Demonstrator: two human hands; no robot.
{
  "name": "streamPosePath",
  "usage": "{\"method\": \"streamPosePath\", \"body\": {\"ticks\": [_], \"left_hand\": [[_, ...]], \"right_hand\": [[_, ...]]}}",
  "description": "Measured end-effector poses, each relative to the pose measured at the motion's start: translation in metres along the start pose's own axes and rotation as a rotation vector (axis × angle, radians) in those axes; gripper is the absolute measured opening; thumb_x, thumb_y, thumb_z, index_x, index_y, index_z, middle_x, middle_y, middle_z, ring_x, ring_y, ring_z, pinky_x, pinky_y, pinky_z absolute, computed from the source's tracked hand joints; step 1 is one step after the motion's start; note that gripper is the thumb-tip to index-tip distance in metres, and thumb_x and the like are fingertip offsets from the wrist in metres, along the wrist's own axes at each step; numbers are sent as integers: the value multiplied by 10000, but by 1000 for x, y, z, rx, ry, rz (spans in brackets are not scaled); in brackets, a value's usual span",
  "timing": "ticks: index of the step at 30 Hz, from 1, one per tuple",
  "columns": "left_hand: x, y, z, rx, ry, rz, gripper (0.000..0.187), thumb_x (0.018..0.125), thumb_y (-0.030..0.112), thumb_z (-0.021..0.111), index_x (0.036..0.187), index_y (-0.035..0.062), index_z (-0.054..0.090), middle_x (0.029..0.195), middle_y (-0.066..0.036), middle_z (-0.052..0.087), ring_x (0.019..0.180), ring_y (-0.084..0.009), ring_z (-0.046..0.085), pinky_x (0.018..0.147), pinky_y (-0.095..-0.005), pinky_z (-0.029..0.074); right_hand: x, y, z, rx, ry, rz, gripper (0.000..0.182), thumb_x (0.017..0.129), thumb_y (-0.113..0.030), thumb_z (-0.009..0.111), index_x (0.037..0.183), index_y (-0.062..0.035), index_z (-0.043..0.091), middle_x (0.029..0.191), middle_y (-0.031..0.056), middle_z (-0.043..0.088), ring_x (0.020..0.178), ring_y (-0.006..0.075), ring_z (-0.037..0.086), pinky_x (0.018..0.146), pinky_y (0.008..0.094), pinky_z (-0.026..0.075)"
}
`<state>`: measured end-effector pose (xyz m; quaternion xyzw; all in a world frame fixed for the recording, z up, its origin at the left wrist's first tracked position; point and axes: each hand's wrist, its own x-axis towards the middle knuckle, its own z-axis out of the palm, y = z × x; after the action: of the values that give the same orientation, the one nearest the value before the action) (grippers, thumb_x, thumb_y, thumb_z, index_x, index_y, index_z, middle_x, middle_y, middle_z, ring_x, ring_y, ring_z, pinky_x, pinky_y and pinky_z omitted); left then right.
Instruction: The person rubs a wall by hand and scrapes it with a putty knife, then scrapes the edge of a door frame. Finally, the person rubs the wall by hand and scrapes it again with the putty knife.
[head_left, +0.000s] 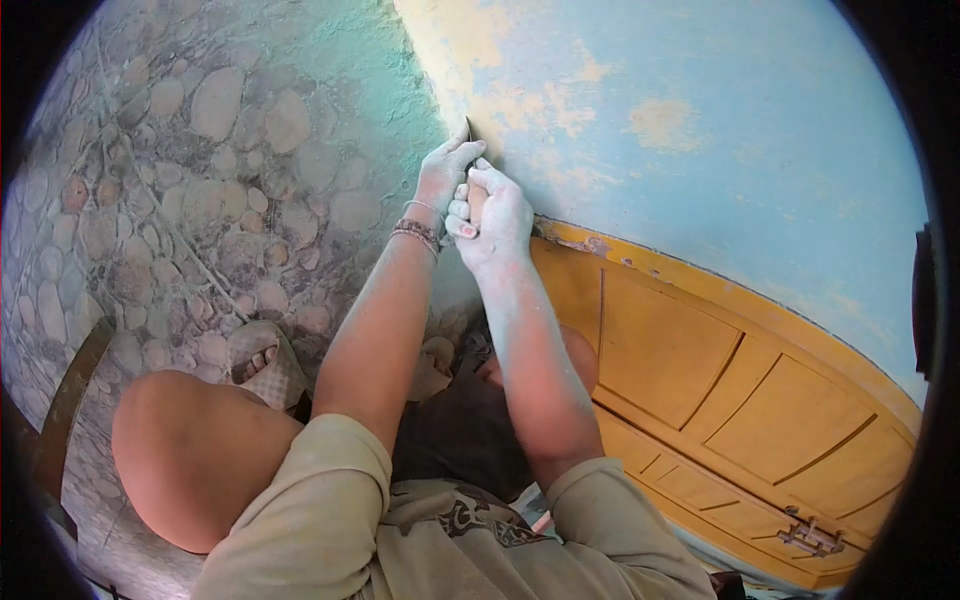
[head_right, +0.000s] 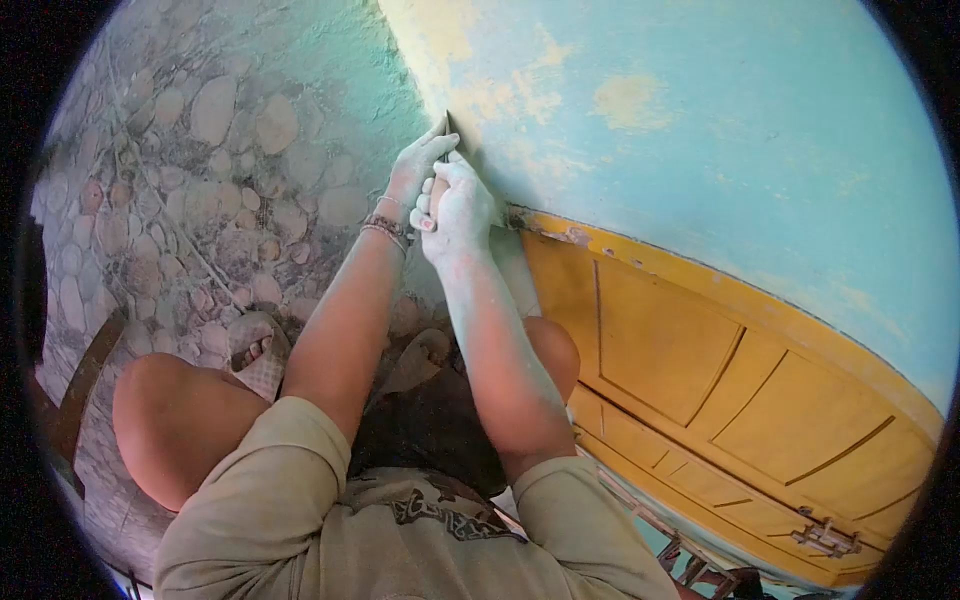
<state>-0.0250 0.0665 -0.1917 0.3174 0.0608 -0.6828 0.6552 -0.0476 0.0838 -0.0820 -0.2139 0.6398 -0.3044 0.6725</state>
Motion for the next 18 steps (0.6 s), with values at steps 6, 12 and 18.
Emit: {"method": "streamPosePath", "body": {"ticks": [6,12,18], "left_hand": [[-12,5,-5,-125,3,-84,433,832,173,604,1225,4,542,818,11,588,570,-27,468,486,-185,409],[-19,26,6,-61,-5,-105,133,813,161,617,766,40,586,682,-1,556,527,-46,467,470,-198,389],[1,11,4,104,10,3,429,824,192,593,1191,-25,544,762,-25,592,565,-63,500,503,-217,425]], "right_hand": [[12,7,-10,92,-45,43,79,892,-135,430,938,-75,452,698,60,473,443,107,406,333,204,314],[5,1,-9,112,-85,27,111,889,-124,423,988,-79,449,693,51,471,438,99,415,324,193,330],[-8,-12,-4,95,-160,15,178,877,-132,432,1049,-102,464,696,14,463,422,96,394,319,201,298]]}}
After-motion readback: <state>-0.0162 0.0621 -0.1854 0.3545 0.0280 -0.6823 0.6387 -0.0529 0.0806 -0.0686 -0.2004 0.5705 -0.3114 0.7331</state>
